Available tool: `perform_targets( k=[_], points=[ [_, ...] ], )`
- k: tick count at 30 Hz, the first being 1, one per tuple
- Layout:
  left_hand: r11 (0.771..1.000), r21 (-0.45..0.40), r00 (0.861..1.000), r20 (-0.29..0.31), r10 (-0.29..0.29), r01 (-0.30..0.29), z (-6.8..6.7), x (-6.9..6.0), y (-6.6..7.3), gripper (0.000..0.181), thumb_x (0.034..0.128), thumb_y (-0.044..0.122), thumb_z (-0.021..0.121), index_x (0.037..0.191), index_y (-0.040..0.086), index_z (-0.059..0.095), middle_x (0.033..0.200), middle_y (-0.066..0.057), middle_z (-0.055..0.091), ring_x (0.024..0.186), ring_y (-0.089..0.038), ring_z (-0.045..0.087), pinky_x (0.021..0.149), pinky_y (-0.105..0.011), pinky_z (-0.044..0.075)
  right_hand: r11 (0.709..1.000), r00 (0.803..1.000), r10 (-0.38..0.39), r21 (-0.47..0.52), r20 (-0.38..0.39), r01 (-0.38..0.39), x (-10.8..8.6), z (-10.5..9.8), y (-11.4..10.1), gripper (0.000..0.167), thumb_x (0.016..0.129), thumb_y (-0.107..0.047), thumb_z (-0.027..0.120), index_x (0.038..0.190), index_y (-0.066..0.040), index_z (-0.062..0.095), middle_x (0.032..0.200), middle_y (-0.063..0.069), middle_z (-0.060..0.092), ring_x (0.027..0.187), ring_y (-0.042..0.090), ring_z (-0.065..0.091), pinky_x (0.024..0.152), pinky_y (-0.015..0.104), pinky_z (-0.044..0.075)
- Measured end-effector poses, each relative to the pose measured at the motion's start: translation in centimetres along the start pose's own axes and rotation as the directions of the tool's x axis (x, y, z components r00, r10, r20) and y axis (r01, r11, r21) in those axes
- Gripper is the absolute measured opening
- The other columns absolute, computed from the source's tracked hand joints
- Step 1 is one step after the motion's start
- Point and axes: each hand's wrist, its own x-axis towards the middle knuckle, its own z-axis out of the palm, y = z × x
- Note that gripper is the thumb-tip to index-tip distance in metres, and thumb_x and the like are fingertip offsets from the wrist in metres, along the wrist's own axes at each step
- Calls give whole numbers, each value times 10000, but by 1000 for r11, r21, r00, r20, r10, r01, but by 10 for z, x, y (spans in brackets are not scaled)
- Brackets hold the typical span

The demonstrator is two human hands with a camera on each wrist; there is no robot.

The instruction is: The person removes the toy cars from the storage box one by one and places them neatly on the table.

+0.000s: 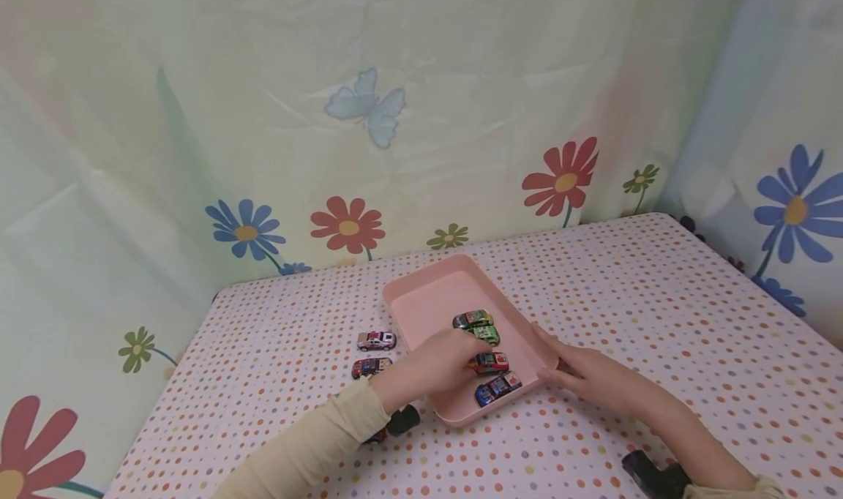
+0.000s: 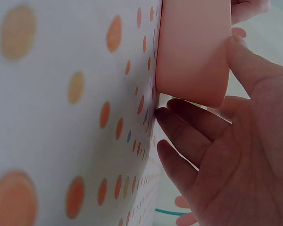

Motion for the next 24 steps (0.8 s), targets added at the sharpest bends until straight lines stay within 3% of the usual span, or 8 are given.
perform_targets(
  k=[8,13,18,24],
  points=[
    [999,-39,998,-62,24,-27,-8,-4,-7,183,880,212,675,1061,192,700,974,119,646,882,21,555,791,-112,413,1000,1000,6,12,11,-6,0,-1,-1,749,939,-402,535,1487,-31,184,1383,364,286,1185,540,363,902,632,340],
    [999,-49,998,-70,-12,8,-22,-11,-13,264,875,195,680,1138,169,681,1043,86,652,950,-20,567,832,-141,410,1000,1000,18,-1,11,-18,0,0,-1,764,932,-423,538,1480,-16,195,1380,368,287,1184,544,361,903,633,340],
    [995,-92,992,-119,-53,42,-40,-25,-27,330,838,116,716,1165,137,670,1078,51,655,984,-37,571,836,-149,422,999,999,43,-9,22,-43,1,2,-2,774,929,-442,531,1480,-16,192,1372,374,294,1106,475,477,855,591,403],
    [984,-170,977,-195,-91,58,-51,-47,-50,334,824,45,716,1151,95,669,1083,12,658,993,-72,586,828,-184,451,999,999,38,-3,10,-38,0,1,-1,770,930,-431,535,1488,-40,177,1384,370,271,1167,552,375,884,641,350]
  ],
)
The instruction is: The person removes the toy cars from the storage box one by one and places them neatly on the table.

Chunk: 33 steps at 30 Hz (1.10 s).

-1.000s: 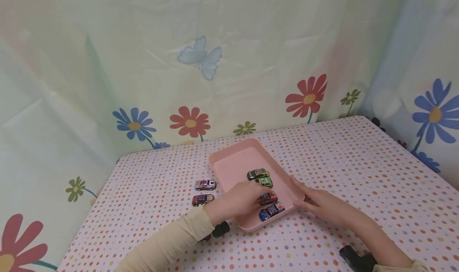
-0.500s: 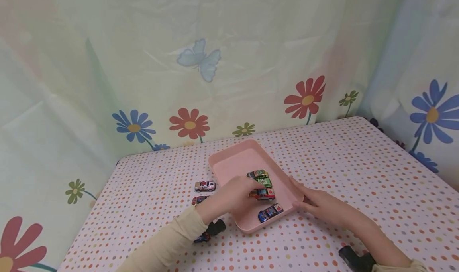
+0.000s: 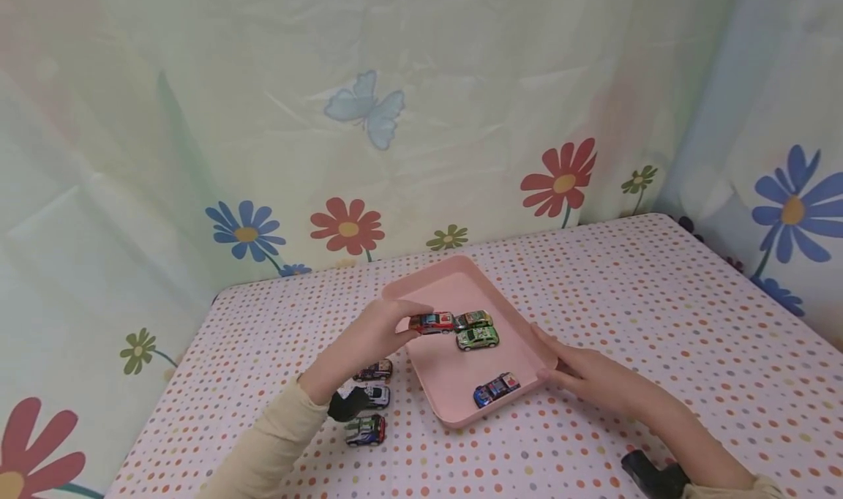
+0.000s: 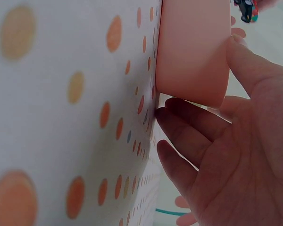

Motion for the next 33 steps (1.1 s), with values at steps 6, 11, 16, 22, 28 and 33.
perform_targets(
  k=[6,11,16,22,28,33],
  points=[
    [998,-3,997,-51,-65,65,-8,-25,-31,344,818,28,717,1153,76,658,1053,-28,665,947,-142,611,795,-273,489,1000,1000,-9,3,-2,9,-1,0,0,768,928,-433,536,1495,-65,172,1387,362,275,1173,553,367,887,645,343],
    [989,-9,985,-89,-147,147,-11,-51,-60,375,797,-16,719,1159,59,655,1049,-56,665,937,-178,617,784,-329,500,1000,1000,-15,12,1,15,-1,0,1,770,927,-432,539,1498,-72,168,1396,355,268,1188,551,348,900,646,331],
    [971,17,967,-104,-234,237,-8,-73,-83,386,795,-13,722,1168,57,651,1091,-75,651,994,-227,605,821,-371,493,1000,1000,-19,0,-4,19,-1,0,2,769,929,-426,541,1496,-63,169,1402,349,264,1191,551,343,896,647,335],
    [955,-13,949,-108,-296,297,-2,-93,-103,403,785,-31,723,1173,55,650,1090,-82,652,991,-249,604,823,-405,489,1000,1000,-21,-8,-9,21,1,-1,2,767,928,-432,540,1491,-54,183,1409,340,263,1196,545,344,902,644,334],
    [950,-29,945,-88,-314,312,9,-100,-120,382,773,-52,724,1143,14,653,1058,-108,658,975,-263,610,834,-421,483,1000,1000,-22,-8,-14,22,0,-1,2,762,930,-418,543,1490,-47,183,1408,342,262,1194,550,340,902,651,326],
    [933,-19,931,-55,-360,359,16,-99,-128,383,787,-12,728,1158,48,653,1056,-87,661,998,-250,602,874,-421,463,1000,1000,19,6,-3,-19,0,1,2,765,931,-429,533,1487,-39,181,1408,349,245,1194,562,322,893,667,318]
  ],
)
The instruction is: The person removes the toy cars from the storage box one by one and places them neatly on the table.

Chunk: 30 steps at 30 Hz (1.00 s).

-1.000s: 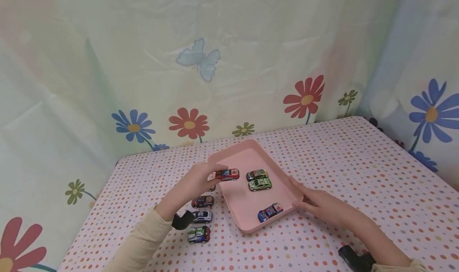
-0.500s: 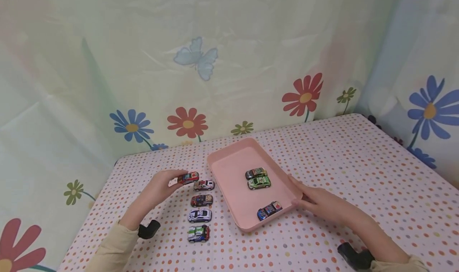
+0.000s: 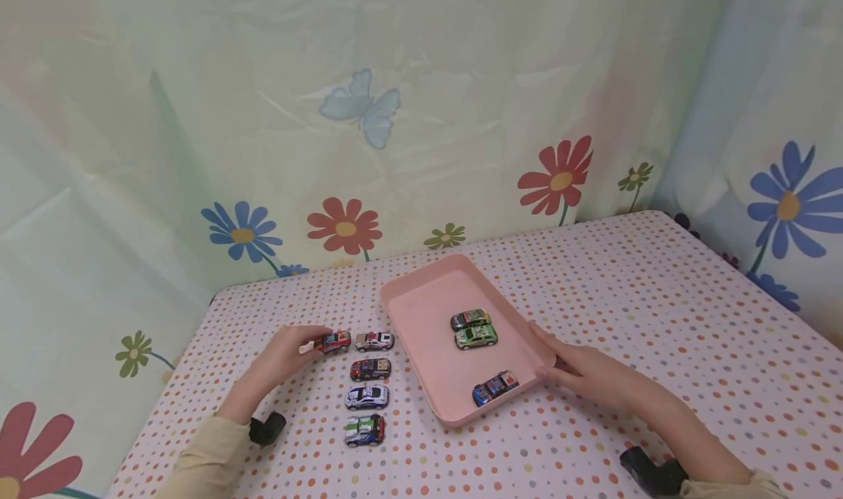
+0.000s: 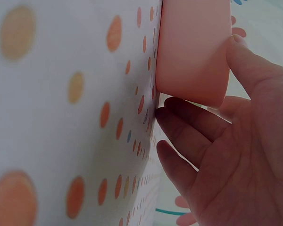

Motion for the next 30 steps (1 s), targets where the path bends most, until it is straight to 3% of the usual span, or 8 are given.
perform_targets(
  k=[9,20,30],
  points=[
    [999,-12,999,23,-41,41,2,3,0,367,796,-8,720,1153,54,659,1069,-82,655,1021,-258,589,884,-424,454,1000,1000,-5,-10,-1,5,-1,2,2,765,929,-419,543,1486,-39,183,1391,366,261,1175,562,352,878,656,344],
    [999,20,999,32,-33,33,7,5,-1,323,812,-21,698,1125,50,665,1075,-91,652,1018,-260,591,880,-421,457,999,999,-38,-23,-17,38,1,-1,1,761,926,-415,552,1489,-51,191,1403,342,271,1188,549,349,893,653,334],
    [998,14,997,51,-60,59,6,5,-1,366,823,-15,686,1177,67,643,1142,-101,628,1077,-285,561,901,-445,441,1000,1000,-11,-8,-12,11,0,1,0,768,925,-423,549,1489,-49,187,1406,346,260,1194,560,327,889,670,318]
  ],
)
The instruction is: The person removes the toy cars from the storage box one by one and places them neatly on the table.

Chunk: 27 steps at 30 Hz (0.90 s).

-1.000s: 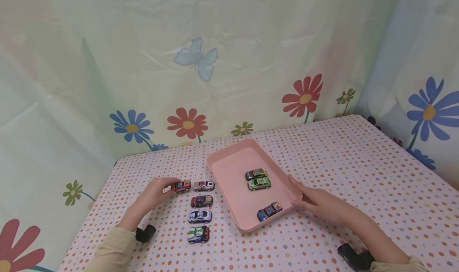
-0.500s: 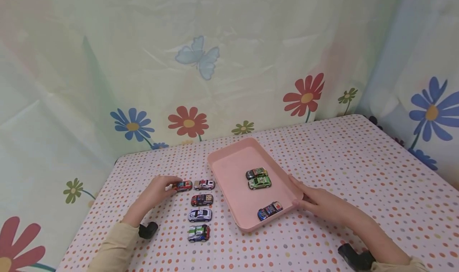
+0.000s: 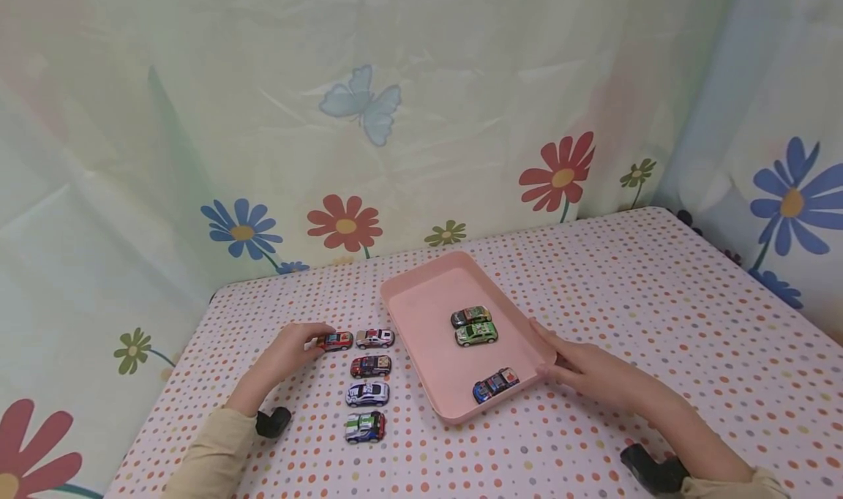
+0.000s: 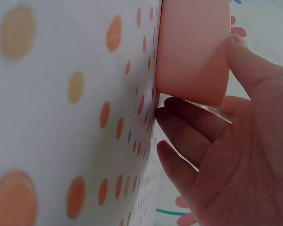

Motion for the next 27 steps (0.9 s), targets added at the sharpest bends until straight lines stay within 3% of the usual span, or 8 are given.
perform_targets(
  k=[3,6,11,15,18,22,27],
  points=[
    [999,-20,1000,-4,-26,26,-5,0,3,417,835,1,682,1239,79,609,1207,-108,596,1127,-298,528,916,-459,429,1000,1000,7,6,8,-7,0,0,0,768,927,-433,541,1491,-55,182,1409,344,255,1197,560,322,889,673,315],
    [999,-32,999,-36,-8,7,-12,4,11,417,851,32,679,1256,90,599,1225,-92,588,1142,-287,520,920,-453,427,1000,1000,20,14,21,-20,0,-1,-1,771,929,-448,529,1496,-67,171,1414,343,244,1203,562,310,890,678,307],
    [987,-17,985,-79,155,-157,-23,14,49,363,858,69,683,1216,73,622,1190,-87,607,1107,-267,547,897,-419,449,1000,1000,21,18,23,-21,0,-1,-2,769,933,-445,524,1492,-49,175,1405,354,250,1205,558,311,905,668,303],
    [955,10,951,-89,297,-298,-26,19,83,346,861,74,680,1202,70,625,1171,-74,619,1083,-228,565,879,-357,464,1000,1000,15,23,23,-15,0,-1,-3,768,935,-445,521,1488,-37,178,1403,356,250,1211,548,311,926,650,300],
    [923,13,921,-57,386,-386,-24,20,108,335,867,86,677,1197,63,627,1153,-60,629,1015,-184,599,836,-300,480,1000,1000,5,13,18,-5,0,0,-3,765,935,-437,523,1485,-32,180,1396,361,257,1202,549,325,923,644,309],
    [889,23,888,56,456,-458,-15,19,145,327,891,146,659,1211,88,625,1153,-23,627,1003,-119,593,825,-223,464,1000,1000,11,-7,11,-11,0,0,-3,765,934,-439,524,1483,-30,183,1391,363,264,1193,549,337,919,643,315],
    [838,78,830,215,514,-540,2,21,186,339,902,219,648,1229,134,624,1168,36,618,1072,-65,545,884,-195,422,1000,1000,6,-18,10,-6,0,0,-2,759,936,-433,525,1485,-35,185,1395,354,269,1188,540,357,915,635,327]
  ],
)
